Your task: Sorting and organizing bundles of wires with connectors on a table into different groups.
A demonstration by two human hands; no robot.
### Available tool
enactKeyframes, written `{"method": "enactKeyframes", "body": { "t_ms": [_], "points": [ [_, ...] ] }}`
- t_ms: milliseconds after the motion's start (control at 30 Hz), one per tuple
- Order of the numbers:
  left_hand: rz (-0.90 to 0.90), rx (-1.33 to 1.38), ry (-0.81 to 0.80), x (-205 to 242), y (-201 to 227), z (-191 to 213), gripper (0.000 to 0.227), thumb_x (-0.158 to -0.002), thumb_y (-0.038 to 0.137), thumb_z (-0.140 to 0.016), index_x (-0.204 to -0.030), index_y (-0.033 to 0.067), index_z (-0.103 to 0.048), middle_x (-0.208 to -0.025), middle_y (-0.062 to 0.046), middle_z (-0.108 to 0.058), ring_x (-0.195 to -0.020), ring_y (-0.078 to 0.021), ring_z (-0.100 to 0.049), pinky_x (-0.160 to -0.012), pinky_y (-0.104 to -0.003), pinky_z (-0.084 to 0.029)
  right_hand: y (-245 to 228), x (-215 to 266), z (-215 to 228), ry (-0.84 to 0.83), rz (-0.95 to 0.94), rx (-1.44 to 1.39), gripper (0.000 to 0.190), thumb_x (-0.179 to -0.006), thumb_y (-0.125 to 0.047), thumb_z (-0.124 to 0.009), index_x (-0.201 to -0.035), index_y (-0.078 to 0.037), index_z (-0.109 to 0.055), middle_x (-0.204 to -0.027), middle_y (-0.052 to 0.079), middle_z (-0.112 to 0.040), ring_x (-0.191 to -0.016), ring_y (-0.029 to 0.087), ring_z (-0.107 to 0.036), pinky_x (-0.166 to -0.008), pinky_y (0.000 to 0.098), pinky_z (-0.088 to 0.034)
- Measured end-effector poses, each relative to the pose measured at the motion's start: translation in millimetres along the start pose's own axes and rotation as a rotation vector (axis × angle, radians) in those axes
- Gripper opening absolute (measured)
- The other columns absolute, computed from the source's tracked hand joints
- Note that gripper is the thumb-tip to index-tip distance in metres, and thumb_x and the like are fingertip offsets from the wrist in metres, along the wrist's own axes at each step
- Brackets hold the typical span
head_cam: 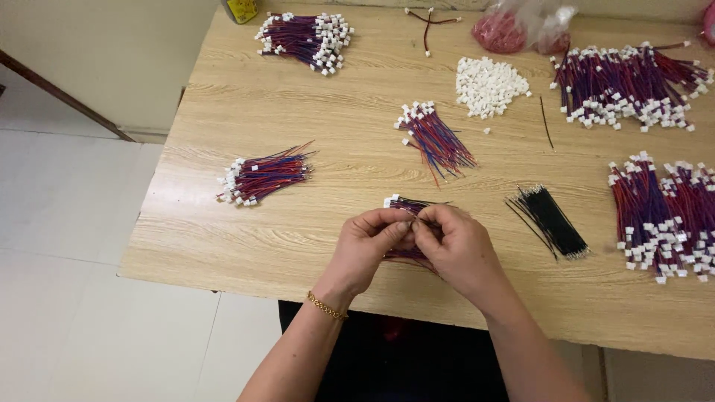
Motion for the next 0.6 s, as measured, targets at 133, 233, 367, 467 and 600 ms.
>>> {"method": "enactKeyframes", "body": {
  "t_ms": [133,233,367,467,600],
  "points": [
    [-0.057,-0.282,-0.01,-17,19,-2,0.019,-0.085,0.0,-0.07,-0.104,-0.0029,-0.072,-0.087,-0.014,-0.072,-0.077,-0.0156,-0.066,-0.072,-0.031,-0.059,-1,-6,3,0.0,0.026,-0.054,0.015,-0.092,-0.016,-0.062,-0.094,-0.002,-0.068,-0.081,0.019,-0.069,-0.084,0.035,-0.067,-0.077,0.0444,-0.052],
    [-0.144,-0.598,-0.019,-52,15,8,0.017,-0.086,0.006,-0.07,-0.102,0.0058,-0.075,-0.088,-0.014,-0.073,-0.083,-0.016,-0.066,-0.073,-0.033,-0.056,26,-25,8,0.09,0.098,0.022,0.021,-0.1,-0.014,-0.053,-0.1,0.002,-0.065,-0.087,0.024,-0.066,-0.091,0.041,-0.064,-0.081,0.0481,-0.049],
    [-0.199,-1.083,-0.06,-85,35,8,0.02,-0.088,0.022,-0.069,-0.106,0.0149,-0.074,-0.098,-0.008,-0.073,-0.094,-0.0296,-0.07,-0.08,-0.041,-0.057,30,-17,40,0.242,0.035,0.054,0.022,-0.101,-0.02,-0.054,-0.105,-0.004,-0.069,-0.089,0.017,-0.069,-0.089,0.035,-0.066,-0.084,0.0441,-0.05],
    [-0.358,-1.3,-0.038,-123,21,10,0.02,-0.09,0.024,-0.066,-0.108,0.0178,-0.074,-0.098,-0.004,-0.069,-0.094,-0.0233,-0.069,-0.081,-0.035,-0.057,50,-16,43,0.294,-0.124,-0.1,0.02,-0.103,-0.014,-0.051,-0.11,-0.006,-0.069,-0.077,0.011,-0.067,-0.065,0.019,-0.061,-0.07,0.0341,-0.051],
    [-0.399,-1.468,0.05,-177,-2,15,0.027,-0.083,0.026,-0.068,-0.109,0.0192,-0.069,-0.094,-0.011,-0.064,-0.085,-0.0364,-0.069,-0.072,-0.047,-0.058,60,-16,35,0.278,-0.121,-0.258,0.02,-0.097,-0.008,-0.056,-0.115,-0.001,-0.06,-0.071,0.013,-0.067,-0.049,0.014,-0.052,-0.053,0.0295,-0.046]
  ]
}}
Point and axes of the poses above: each hand's wrist, its own x-axis away from the middle knuckle, its own z-axis out of the back of the hand, y = z × x, the point moved 3 cm from there along -x, towards the middle knuckle
